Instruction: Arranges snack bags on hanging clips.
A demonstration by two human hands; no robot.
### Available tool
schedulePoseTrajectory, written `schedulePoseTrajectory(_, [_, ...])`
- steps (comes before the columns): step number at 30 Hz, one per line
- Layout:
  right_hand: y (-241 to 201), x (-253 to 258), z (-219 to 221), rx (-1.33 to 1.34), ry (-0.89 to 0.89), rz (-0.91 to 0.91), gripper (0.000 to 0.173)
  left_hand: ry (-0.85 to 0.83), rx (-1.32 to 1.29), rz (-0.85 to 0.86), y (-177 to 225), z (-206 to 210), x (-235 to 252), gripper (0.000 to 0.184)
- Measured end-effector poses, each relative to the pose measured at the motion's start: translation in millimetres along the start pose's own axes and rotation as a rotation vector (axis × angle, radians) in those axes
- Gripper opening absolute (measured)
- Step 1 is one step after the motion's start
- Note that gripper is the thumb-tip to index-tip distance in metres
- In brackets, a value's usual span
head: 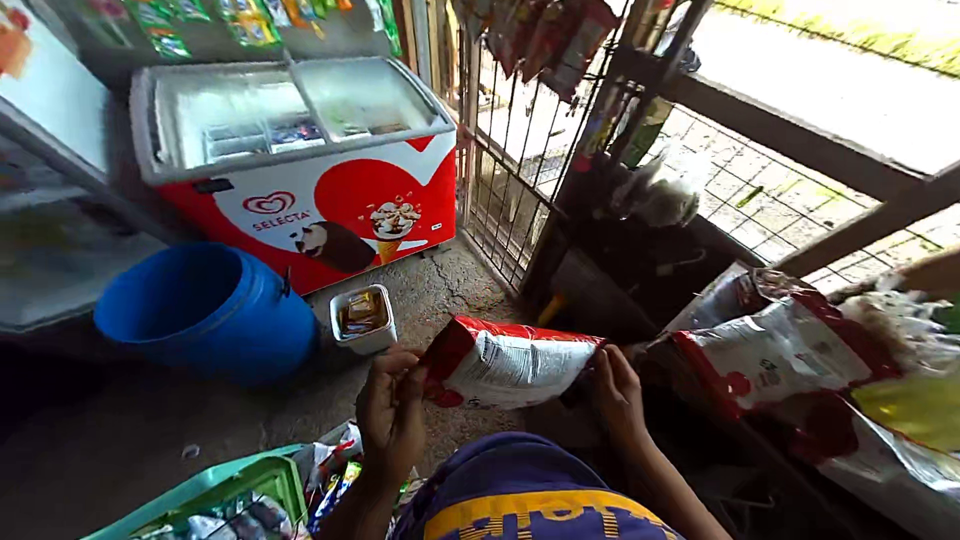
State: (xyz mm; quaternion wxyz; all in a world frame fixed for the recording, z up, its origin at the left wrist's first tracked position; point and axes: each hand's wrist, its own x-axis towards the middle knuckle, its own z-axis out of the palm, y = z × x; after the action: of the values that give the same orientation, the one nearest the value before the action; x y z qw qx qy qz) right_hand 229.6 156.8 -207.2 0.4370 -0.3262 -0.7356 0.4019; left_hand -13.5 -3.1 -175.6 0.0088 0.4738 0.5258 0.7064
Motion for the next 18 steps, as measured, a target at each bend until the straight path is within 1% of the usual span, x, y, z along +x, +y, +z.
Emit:
schedulePoseTrajectory(2, [12, 11, 23, 0.111, -0.181, 0.219, 0.030, -0.006, 0.071, 0.017, -7, -12, 1, 0.015])
schedulePoseTrajectory(4, [30, 23, 39, 0.155, -0.364, 0.454, 0.030, -0.080, 0.172, -0.005, -18, -25, 5, 0.020])
schedulePoseTrajectory(5, [40, 28, 45, 0.134, -0.413, 0.505, 0.032, -0.131, 0.226, -0.021, -25, -30, 6, 0.022])
schedulePoseTrajectory(6, [49, 34, 49, 0.105, -0.439, 0.509, 0.033, -0.177, 0.294, -0.034, -33, -33, 6, 0.024])
schedulePoseTrajectory(8, [53, 49, 59, 0.088, -0.458, 0.433, 0.032, -0.257, 0.448, -0.052, -52, -31, 4, 0.027])
schedulePoseTrajectory(10, [48, 69, 72, 0.088, -0.526, 0.317, 0.035, -0.324, 0.577, -0.045, -75, -24, 2, 0.030])
schedulePoseTrajectory(14, [58, 121, 111, 0.010, -0.828, -0.039, 0.053, -0.374, 0.656, -0.075, -122, -10, 8, 0.030])
schedulePoseTrajectory(15, [62, 135, 123, -0.001, -0.891, -0.107, 0.052, -0.372, 0.653, -0.089, -133, -6, 13, 0.030])
schedulePoseTrajectory(16, [67, 149, 136, -0.002, -0.941, -0.152, 0.046, -0.364, 0.650, -0.102, -143, -3, 20, 0.031])
schedulePoseTrajectory(18, [75, 177, 160, 0.026, -0.995, -0.173, 0.026, -0.333, 0.645, -0.129, -164, 3, 38, 0.033])
